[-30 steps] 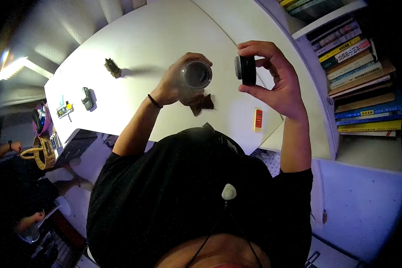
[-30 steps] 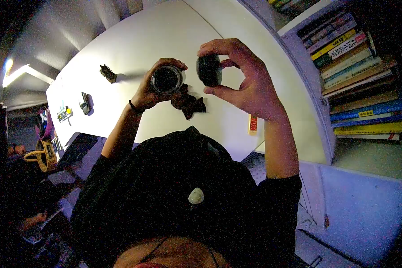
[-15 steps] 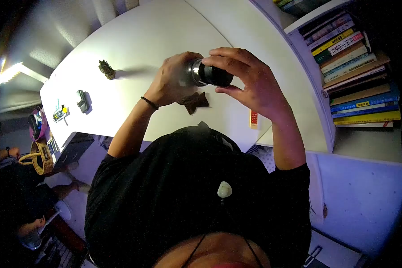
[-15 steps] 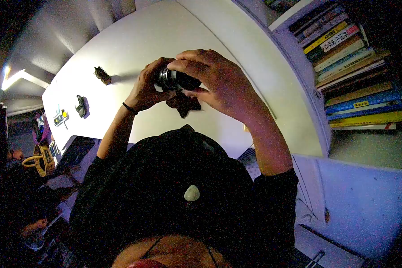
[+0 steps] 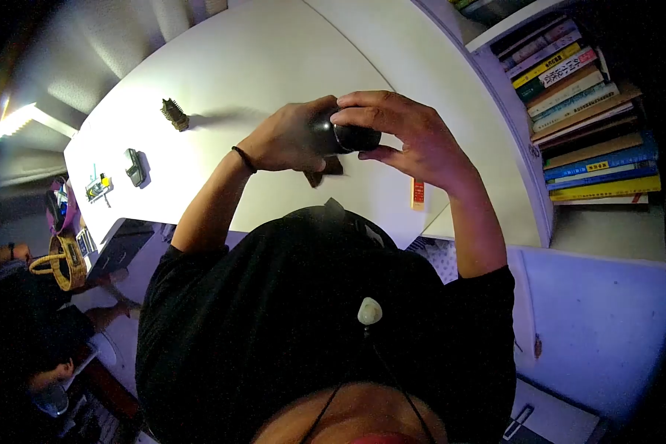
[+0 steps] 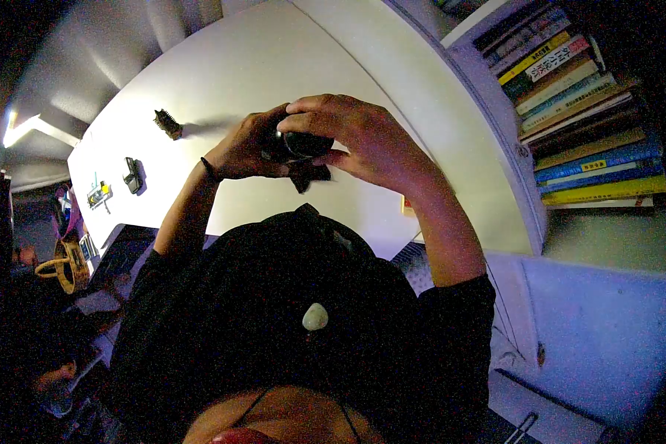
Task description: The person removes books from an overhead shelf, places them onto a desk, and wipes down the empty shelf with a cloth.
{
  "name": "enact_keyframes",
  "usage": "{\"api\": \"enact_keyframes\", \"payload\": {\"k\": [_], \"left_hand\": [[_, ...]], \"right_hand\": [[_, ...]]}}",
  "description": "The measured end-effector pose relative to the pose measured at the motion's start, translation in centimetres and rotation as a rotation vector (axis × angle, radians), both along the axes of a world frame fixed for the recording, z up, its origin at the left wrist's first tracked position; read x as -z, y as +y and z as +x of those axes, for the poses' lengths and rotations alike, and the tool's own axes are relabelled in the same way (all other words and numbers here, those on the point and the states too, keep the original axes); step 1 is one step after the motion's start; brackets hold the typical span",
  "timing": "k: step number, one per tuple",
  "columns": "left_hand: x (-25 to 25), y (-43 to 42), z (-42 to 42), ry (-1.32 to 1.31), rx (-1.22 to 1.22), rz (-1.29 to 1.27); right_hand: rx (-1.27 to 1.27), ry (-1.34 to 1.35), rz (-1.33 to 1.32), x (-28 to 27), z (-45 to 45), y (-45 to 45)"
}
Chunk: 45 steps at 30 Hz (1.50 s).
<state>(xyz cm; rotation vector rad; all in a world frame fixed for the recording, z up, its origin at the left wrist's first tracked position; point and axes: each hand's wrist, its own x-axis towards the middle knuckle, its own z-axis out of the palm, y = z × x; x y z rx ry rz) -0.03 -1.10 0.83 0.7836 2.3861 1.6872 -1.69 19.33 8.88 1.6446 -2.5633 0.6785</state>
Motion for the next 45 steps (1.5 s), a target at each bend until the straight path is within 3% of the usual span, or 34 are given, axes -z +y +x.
{"api": "enact_keyframes", "payload": {"k": [6, 8, 10, 12, 14, 16, 18, 20, 22, 24, 26, 27, 28, 30, 32, 34, 36, 38, 40, 42, 44, 45], "left_hand": [[1.0, 1.7, 0.5, -0.044, -0.073, 0.030], [1.3, 2.7, 0.5, 0.370, -0.376, -0.276], [1.5, 3.2, 0.4, 0.423, -0.428, -0.283], [1.5, 3.2, 0.2, 0.405, -0.437, -0.320], [1.8, 2.8, -0.1, 0.434, -0.449, -0.285], [1.8, 2.8, -0.3, 0.459, -0.464, -0.244], [1.4, 2.8, -0.6, 0.354, -0.450, -0.191], [2.3, 2.9, -0.6, 0.438, -0.434, -0.236], [2.6, 2.8, -0.3, 0.445, -0.392, -0.217], [2.2, 3.1, 0.5, 0.398, -0.364, -0.220], [2.2, 2.9, 0.6, 0.406, -0.388, -0.187], [2.2, 2.8, 0.5, 0.407, -0.392, -0.188], [2.3, 2.8, 0.5, 0.389, -0.386, -0.181], [2.4, 2.6, 0.5, 0.378, -0.376, -0.178], [2.5, 2.8, 0.5, 0.431, -0.423, -0.212], [3.1, 2.7, 0.5, 0.453, -0.393, -0.207], [3.5, 2.8, 0.4, 0.446, -0.436, -0.193], [2.4, 2.8, 0.8, 0.414, -0.409, -0.182], [2.1, 2.8, 0.7, 0.441, -0.357, -0.203], [2.9, 3.0, 0.7, 0.378, -0.335, -0.260], [3.3, 3.6, 1.5, 0.513, -0.314, -0.301], [3.0, 3.7, 1.6, 0.439, -0.279, -0.213]], "right_hand": [[0.210, 0.035, -0.021, 0.6, 0.1, 0.0], [0.511, -0.116, -0.052, 1.4, -0.2, 0.1], [0.545, -0.106, -0.089, 2.1, -0.9, 0.3], [0.743, -0.094, 0.194, 1.5, -1.2, 0.3], [0.679, -0.036, -0.169, 2.0, -1.6, 1.8], [0.327, 0.174, -0.202, 0.0, -1.1, 1.7], [0.157, -0.160, -0.029, 0.6, -0.8, 1.9], [0.193, -0.061, 0.022, 0.9, -0.8, 1.7], [0.614, -0.405, 0.158, 0.5, -0.4, 0.7], [0.730, -0.413, 0.390, 0.3, -0.5, 0.4], [0.465, -0.156, -0.181, 1.2, 0.2, 1.3], [0.273, 0.009, -0.146, 1.3, 0.0, 1.6], [0.269, 0.010, -0.147, 1.4, 0.0, 1.5], [0.256, -0.218, -0.049, 1.8, 0.3, 1.1], [0.374, -0.337, -0.097, 2.8, 0.1, 0.7], [0.577, -0.354, 0.083, 2.9, 0.3, 0.5], [0.471, -0.200, -0.288, 2.9, 1.1, 0.6], [0.220, -0.028, -0.260, 2.4, 1.2, 0.7], [0.188, -0.089, -0.096, 3.0, 0.7, 1.0], [0.322, -0.172, -0.044, 2.8, 1.1, 0.9], [0.555, -0.334, 0.053, 2.6, 1.0, 0.3], [0.437, -0.265, -0.131, 3.3, 1.2, 0.6]]}}
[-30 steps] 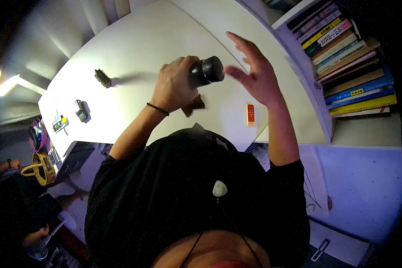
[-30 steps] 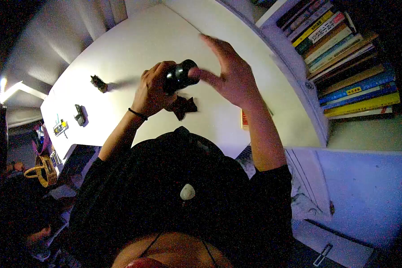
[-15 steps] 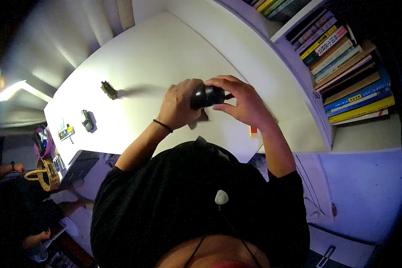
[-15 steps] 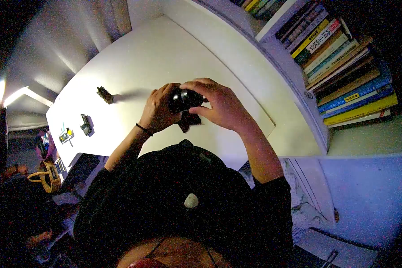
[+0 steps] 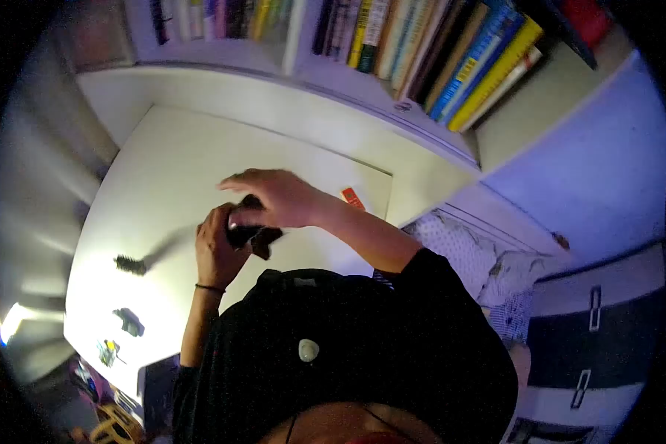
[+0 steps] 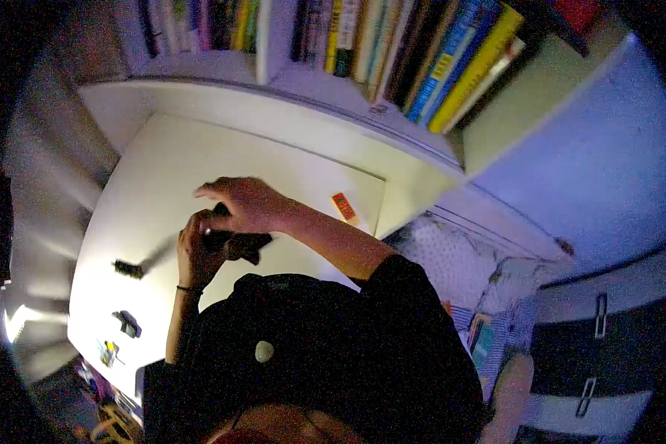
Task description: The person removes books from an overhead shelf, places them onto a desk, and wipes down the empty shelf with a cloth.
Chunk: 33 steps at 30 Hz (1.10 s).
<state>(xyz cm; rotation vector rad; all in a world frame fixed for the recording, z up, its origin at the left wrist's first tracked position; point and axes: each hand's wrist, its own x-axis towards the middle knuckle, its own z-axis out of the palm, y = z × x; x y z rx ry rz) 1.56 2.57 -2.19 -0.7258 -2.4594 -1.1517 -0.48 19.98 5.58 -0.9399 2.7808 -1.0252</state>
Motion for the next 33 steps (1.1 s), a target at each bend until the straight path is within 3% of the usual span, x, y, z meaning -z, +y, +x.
{"api": "enact_keyframes", "payload": {"k": [1, 2, 3, 6, 8, 12, 17, 20, 26, 30, 33], "left_hand": [[-0.2, 0.2, -0.1, -0.066, 0.041, 0.091], [0.4, 0.3, -0.6, -0.219, 0.062, 0.274], [-0.3, 0.0, -0.6, -0.244, 0.012, 0.142], [0.8, -0.3, -0.7, -0.182, 0.012, 0.016], [0.7, -0.1, -0.4, 0.106, -0.148, -0.112], [0.7, -0.3, 0.2, 0.212, -0.285, -0.206], [0.5, -1.9, 1.2, 0.293, -0.350, -0.249], [2.2, -2.7, 1.0, -0.027, -0.151, 0.039], [-0.9, -1.2, 3.5, 0.153, -0.438, -0.151], [-0.3, -1.2, 3.9, 0.227, -0.484, -0.178], [-0.3, -1.4, 3.8, 0.237, -0.389, -0.118]], "right_hand": [[-0.098, 0.127, -0.161, 0.2, 0.4, 0.5], [-0.194, 0.110, -0.139, -0.2, 0.4, 0.8], [-0.167, 0.082, -0.025, -0.2, 0.5, 0.8], [-0.166, 0.106, -0.033, 0.5, 0.3, 0.7], [-0.053, 0.077, -0.015, 0.8, 0.9, 0.0], [0.055, 0.117, -0.100, 2.0, 1.6, -0.6], [-0.002, 0.134, -0.082, 1.7, 2.1, -1.9], [-0.129, 0.160, -0.074, 1.1, 2.0, -1.5], [-0.081, 0.079, -0.060, 0.3, 2.5, -1.8], [-0.078, 0.115, -0.078, 0.8, 2.4, -2.1], [-0.062, 0.167, -0.160, 1.2, 1.9, -1.9]]}}
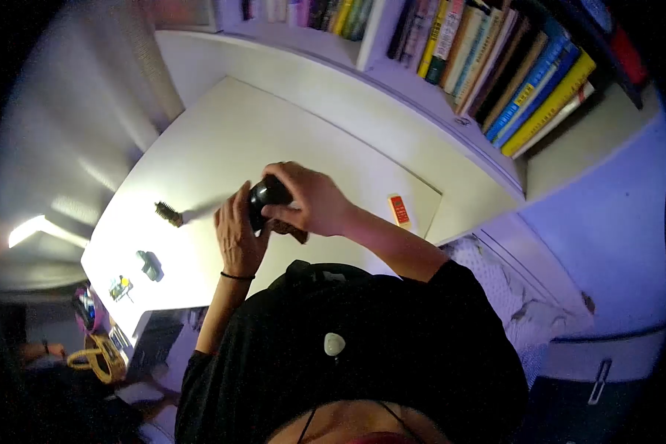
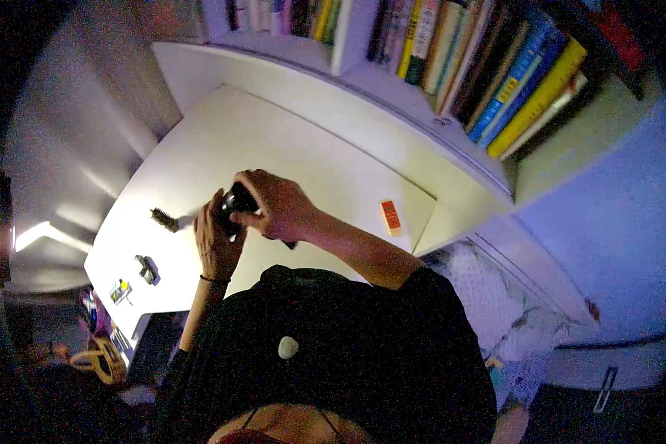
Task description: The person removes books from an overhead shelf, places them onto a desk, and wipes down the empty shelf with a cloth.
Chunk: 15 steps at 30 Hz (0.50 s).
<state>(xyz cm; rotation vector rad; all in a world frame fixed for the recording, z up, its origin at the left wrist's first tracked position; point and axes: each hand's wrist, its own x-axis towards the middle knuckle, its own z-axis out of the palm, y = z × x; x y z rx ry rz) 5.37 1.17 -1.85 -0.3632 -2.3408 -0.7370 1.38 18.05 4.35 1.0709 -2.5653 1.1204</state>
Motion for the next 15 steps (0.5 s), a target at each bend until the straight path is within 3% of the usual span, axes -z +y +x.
{"api": "enact_keyframes", "payload": {"k": [2, 3, 7, 8, 10, 11, 12, 13, 14, 15], "left_hand": [[-0.8, -0.6, 0.6, 0.015, -0.006, -0.045], [0.1, -1.2, 0.5, -0.021, 0.013, -0.014], [1.1, -3.2, 1.4, -0.220, 0.114, 0.255], [-0.3, -4.0, 2.5, -0.235, 0.062, 0.271], [0.9, -8.4, 4.1, -0.031, -0.047, 0.470], [2.4, -11.0, 4.8, -0.066, 0.044, 0.963], [2.6, -14.1, 5.6, 0.037, 0.171, 1.237], [3.2, -17.0, 6.5, 0.127, 0.043, 1.296], [3.9, -20.9, 8.3, 0.149, 0.147, 1.413], [1.8, -21.2, 10.2, 0.320, -0.050, 1.512]], "right_hand": [[0.060, 0.011, -0.100, 0.8, -1.2, 0.3], [0.068, -0.237, -0.217, -0.3, -1.2, 0.9], [-0.062, -0.466, -0.146, -1.7, -1.9, 1.9], [-0.121, -0.351, -0.174, -0.5, -2.3, 2.3], [0.041, 0.087, -0.125, -2.0, -2.2, 3.0], [0.062, 0.219, -0.201, -1.5, -4.1, 5.1], [0.192, 0.457, -0.165, -1.5, -6.0, 7.3], [0.326, 0.647, -0.039, -2.2, -7.6, 9.6], [0.401, 0.732, 0.000, -1.9, -9.1, 12.2], [0.474, 0.676, 0.050, -2.3, -9.4, 12.9]]}}
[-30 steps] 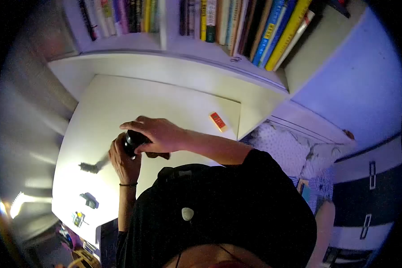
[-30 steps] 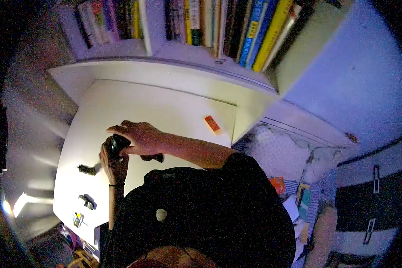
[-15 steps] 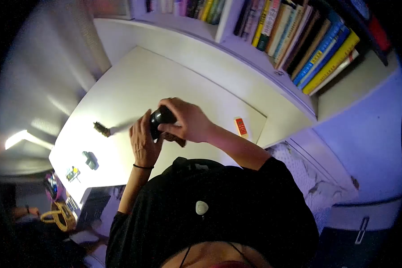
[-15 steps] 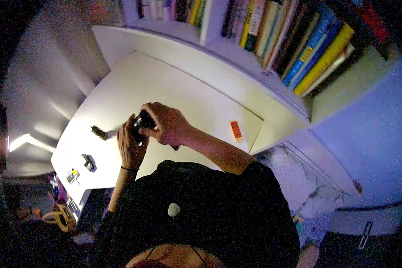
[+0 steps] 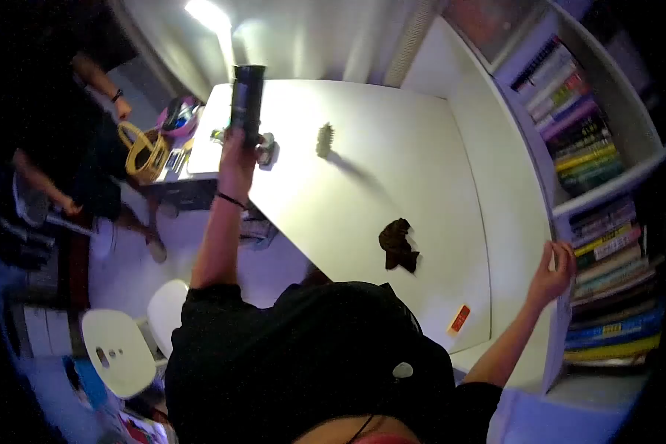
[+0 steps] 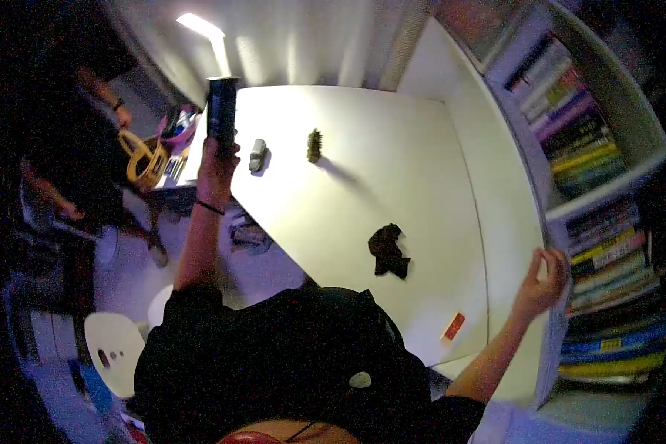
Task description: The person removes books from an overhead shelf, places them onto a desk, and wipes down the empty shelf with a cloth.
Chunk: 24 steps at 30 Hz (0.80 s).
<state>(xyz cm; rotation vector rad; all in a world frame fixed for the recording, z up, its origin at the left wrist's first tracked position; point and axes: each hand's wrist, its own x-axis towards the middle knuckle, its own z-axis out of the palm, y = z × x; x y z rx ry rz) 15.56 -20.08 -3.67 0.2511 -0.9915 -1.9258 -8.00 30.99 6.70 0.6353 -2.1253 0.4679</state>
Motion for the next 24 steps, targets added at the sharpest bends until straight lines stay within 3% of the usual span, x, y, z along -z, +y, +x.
{"api": "enact_keyframes", "payload": {"k": [3, 5, 7, 12, 15, 20, 24], "left_hand": [[2.2, -5.9, 5.2, 0.135, -0.116, 0.145], [2.4, -7.1, 7.5, 0.281, -0.066, 0.226], [3.1, -8.0, 9.4, 0.391, 0.010, 0.220], [3.9, -10.5, 13.3, 0.416, -0.079, 0.339], [3.7, -11.0, 14.6, 0.335, -0.438, 0.392], [4.6, -13.1, 16.5, 0.179, -0.863, 0.181], [4.7, -15.0, 18.0, 0.084, -0.971, 0.138]], "right_hand": [[0.175, -0.036, 0.151, -0.2, -0.5, 0.2], [0.214, -0.050, 0.222, 0.6, -0.6, 0.0], [0.422, -0.176, 0.319, 1.2, -0.4, 0.2], [0.384, -0.089, 0.373, 1.6, -1.0, 0.8], [0.383, -0.070, 0.367, 2.0, -1.4, 1.1], [0.363, -0.078, 0.371, 1.6, -0.9, 0.6], [0.359, -0.074, 0.360, 1.9, -1.2, 0.8]]}}
